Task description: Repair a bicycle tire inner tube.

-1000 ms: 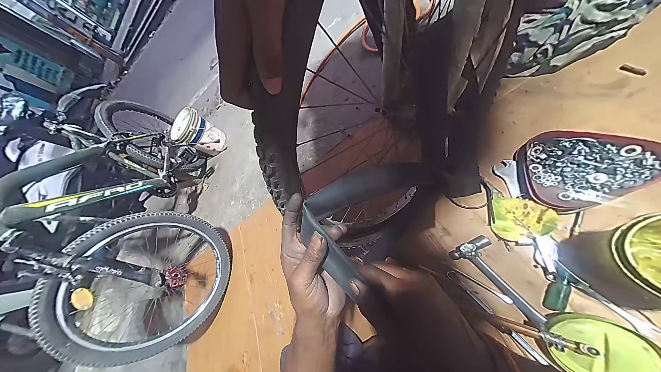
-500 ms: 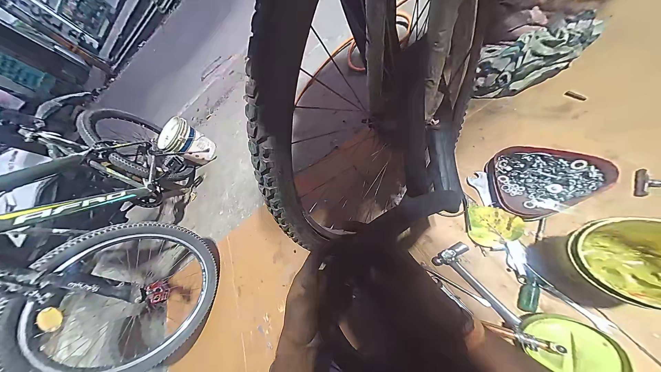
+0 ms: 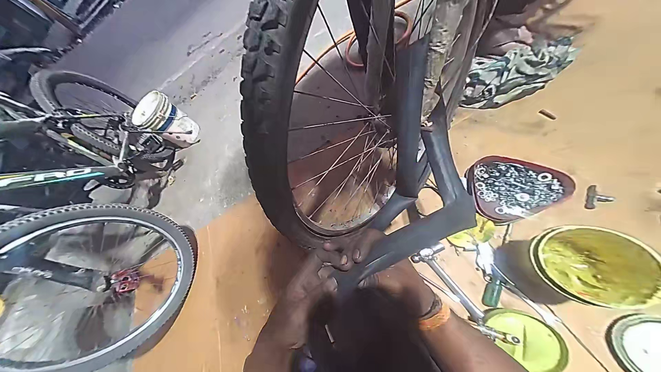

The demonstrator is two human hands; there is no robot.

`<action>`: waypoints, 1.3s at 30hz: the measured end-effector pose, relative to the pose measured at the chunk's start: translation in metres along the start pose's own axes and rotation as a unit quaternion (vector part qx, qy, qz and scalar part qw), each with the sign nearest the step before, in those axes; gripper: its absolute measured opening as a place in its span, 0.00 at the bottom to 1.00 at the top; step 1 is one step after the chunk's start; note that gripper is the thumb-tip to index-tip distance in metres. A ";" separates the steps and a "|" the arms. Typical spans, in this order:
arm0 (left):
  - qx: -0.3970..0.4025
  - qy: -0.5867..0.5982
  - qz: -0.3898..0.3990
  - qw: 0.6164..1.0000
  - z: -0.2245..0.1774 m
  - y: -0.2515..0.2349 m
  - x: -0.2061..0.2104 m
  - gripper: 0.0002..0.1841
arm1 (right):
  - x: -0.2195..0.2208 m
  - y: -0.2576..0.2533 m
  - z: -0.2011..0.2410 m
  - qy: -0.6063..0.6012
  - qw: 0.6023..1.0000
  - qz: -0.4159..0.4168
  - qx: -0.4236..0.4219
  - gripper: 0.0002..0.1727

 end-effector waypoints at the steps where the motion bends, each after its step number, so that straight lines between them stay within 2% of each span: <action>1: 0.011 -0.041 0.012 0.999 -0.001 -0.001 0.002 0.18 | -0.003 0.003 0.003 0.015 1.000 -0.009 -0.002 0.14; 3: 0.036 -0.148 0.035 0.988 -0.005 -0.001 0.008 0.24 | -0.009 0.007 0.009 0.049 0.999 -0.021 -0.007 0.13; 5: 0.062 -0.278 0.033 0.958 -0.010 -0.001 0.013 0.25 | -0.015 0.009 0.014 0.080 0.996 -0.031 -0.008 0.12; 8: 0.102 -0.494 -0.067 0.861 -0.023 -0.002 0.011 0.32 | -0.026 0.012 0.019 0.123 0.990 -0.074 -0.002 0.12; 10: 0.150 -0.558 -0.120 0.807 -0.034 -0.001 0.014 0.26 | -0.033 0.015 0.019 0.157 0.982 -0.109 0.006 0.12; 13: 0.209 -0.570 -0.173 0.776 -0.041 0.001 0.019 0.14 | -0.039 0.018 0.019 0.189 0.972 -0.134 0.028 0.11; 17: 0.190 -0.553 -0.166 0.794 -0.037 0.000 0.013 0.07 | -0.040 0.019 0.020 0.212 0.970 -0.112 0.031 0.14; 22: 0.188 -0.515 -0.132 0.826 -0.032 0.000 0.015 0.04 | -0.034 0.021 0.025 0.214 0.974 -0.069 0.027 0.17; 26: 0.189 -0.496 -0.111 0.840 -0.030 0.001 0.018 0.07 | -0.025 0.015 0.031 0.231 0.972 0.000 -0.042 0.10; 30: 0.185 -0.482 -0.099 0.851 -0.030 0.000 0.021 0.08 | -0.023 0.015 0.025 0.158 0.985 0.041 -0.053 0.05; 34: 0.183 -0.457 -0.094 0.865 -0.032 -0.001 0.019 0.08 | -0.020 0.014 0.024 0.097 0.994 0.027 -0.038 0.07; 39: 0.184 -0.429 -0.091 0.880 -0.040 -0.002 0.015 0.12 | -0.017 0.010 0.027 0.049 0.998 -0.028 -0.007 0.09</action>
Point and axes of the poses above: each hand's wrist, its own y-axis away from the middle knuckle, its own x-axis out of the palm, z = x × y, the point moved 9 cm from there along -y, towards the middle knuckle, and after that the axes turned 4 degrees about -x, right-handed, at the moved point
